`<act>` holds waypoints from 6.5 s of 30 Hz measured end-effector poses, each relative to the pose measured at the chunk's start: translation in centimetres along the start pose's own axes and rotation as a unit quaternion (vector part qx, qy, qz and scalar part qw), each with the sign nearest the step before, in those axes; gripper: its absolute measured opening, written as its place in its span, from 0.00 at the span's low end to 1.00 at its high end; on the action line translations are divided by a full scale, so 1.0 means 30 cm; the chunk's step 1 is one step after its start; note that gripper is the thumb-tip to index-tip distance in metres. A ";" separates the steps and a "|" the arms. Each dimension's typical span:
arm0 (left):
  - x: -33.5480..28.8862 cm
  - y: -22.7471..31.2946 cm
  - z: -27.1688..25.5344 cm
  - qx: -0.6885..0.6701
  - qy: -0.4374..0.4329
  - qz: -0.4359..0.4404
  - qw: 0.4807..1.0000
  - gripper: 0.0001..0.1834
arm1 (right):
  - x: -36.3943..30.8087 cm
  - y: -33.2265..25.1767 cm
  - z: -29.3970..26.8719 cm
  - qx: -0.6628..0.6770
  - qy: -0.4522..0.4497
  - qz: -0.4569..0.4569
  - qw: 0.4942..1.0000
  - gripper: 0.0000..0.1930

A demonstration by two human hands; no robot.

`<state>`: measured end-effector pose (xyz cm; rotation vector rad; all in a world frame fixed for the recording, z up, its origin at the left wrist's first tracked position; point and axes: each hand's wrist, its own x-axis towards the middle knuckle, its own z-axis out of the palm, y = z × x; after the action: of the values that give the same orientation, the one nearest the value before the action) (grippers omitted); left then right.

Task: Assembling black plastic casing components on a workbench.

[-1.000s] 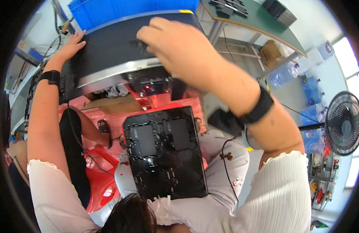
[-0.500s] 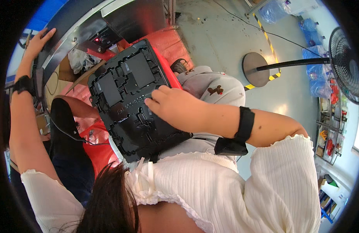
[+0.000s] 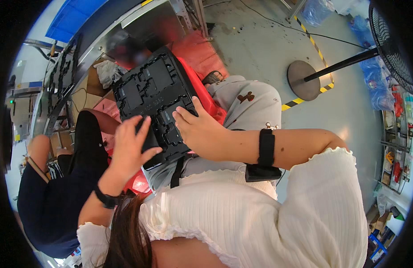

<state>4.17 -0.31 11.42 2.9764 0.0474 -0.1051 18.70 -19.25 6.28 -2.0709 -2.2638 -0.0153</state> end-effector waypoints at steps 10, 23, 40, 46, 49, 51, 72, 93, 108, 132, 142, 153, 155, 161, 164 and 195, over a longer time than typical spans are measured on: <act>-0.118 0.029 0.152 0.000 0.045 -0.041 0.998 0.30 | -0.064 -0.033 0.018 0.117 0.022 0.012 0.993 0.27; 0.341 -0.583 -0.171 -0.831 0.389 -0.248 0.310 0.37 | -0.125 -0.088 0.041 0.185 0.037 0.074 0.979 0.34; -0.182 -0.068 0.319 -0.442 0.261 -0.355 0.781 0.27 | 0.039 0.121 0.141 0.634 0.235 0.166 0.718 0.29; -0.103 -0.132 0.378 -0.500 0.264 -0.381 0.731 0.28 | 0.252 0.241 0.298 0.609 0.231 0.283 0.704 0.42; -0.065 -0.180 0.347 -0.532 0.243 -0.386 0.714 0.28 | 0.296 0.291 0.312 0.560 0.158 0.344 0.736 0.39; -0.048 -0.194 0.327 -0.515 0.234 -0.401 0.721 0.29 | 0.308 0.302 0.304 0.569 0.155 0.340 0.733 0.38; -0.096 -0.095 0.298 -0.600 0.201 -0.427 0.646 0.31 | 0.272 0.225 0.300 0.653 0.174 0.345 0.651 0.27; -0.060 -0.395 -0.110 -0.303 0.008 -0.248 0.920 0.19 | 0.552 0.709 -0.509 0.296 -0.051 0.076 0.951 0.34; 0.703 -1.346 -0.390 -0.055 0.066 -0.167 0.982 0.37 | 1.082 0.962 -0.443 0.308 0.067 0.472 0.823 0.15; 0.288 -0.381 -0.190 0.074 0.223 -0.036 0.971 0.31 | 0.326 0.165 -0.019 0.129 0.009 0.199 0.971 0.28; 0.156 -0.264 0.170 0.041 0.172 -0.098 0.979 0.35 | 0.271 0.243 0.083 -0.011 0.102 0.126 0.987 0.21; 0.137 -0.276 0.182 -0.013 0.182 -0.139 0.973 0.28 | 0.389 0.294 -0.374 0.262 -0.326 0.054 0.907 0.20; 0.136 -0.275 0.183 -0.033 0.173 -0.157 0.972 0.28 | 0.471 0.330 -0.493 0.221 -0.299 0.011 0.928 0.21; 0.134 -0.283 0.191 -0.055 0.184 -0.159 0.968 0.30 | 0.907 0.536 -0.697 0.057 -0.141 0.032 0.988 0.26; 0.136 -0.289 0.187 -0.068 0.183 -0.153 0.969 0.31 | 1.120 0.656 -0.693 -0.014 0.060 -0.051 0.997 0.28; 0.573 -1.288 -0.454 0.021 -0.013 -0.195 0.980 0.47 | 0.371 0.436 -0.377 0.586 -0.071 0.324 0.739 0.14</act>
<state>20.79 40.48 17.34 2.9635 0.6334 -0.1933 31.28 -7.66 17.69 -1.8368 -0.8518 1.2519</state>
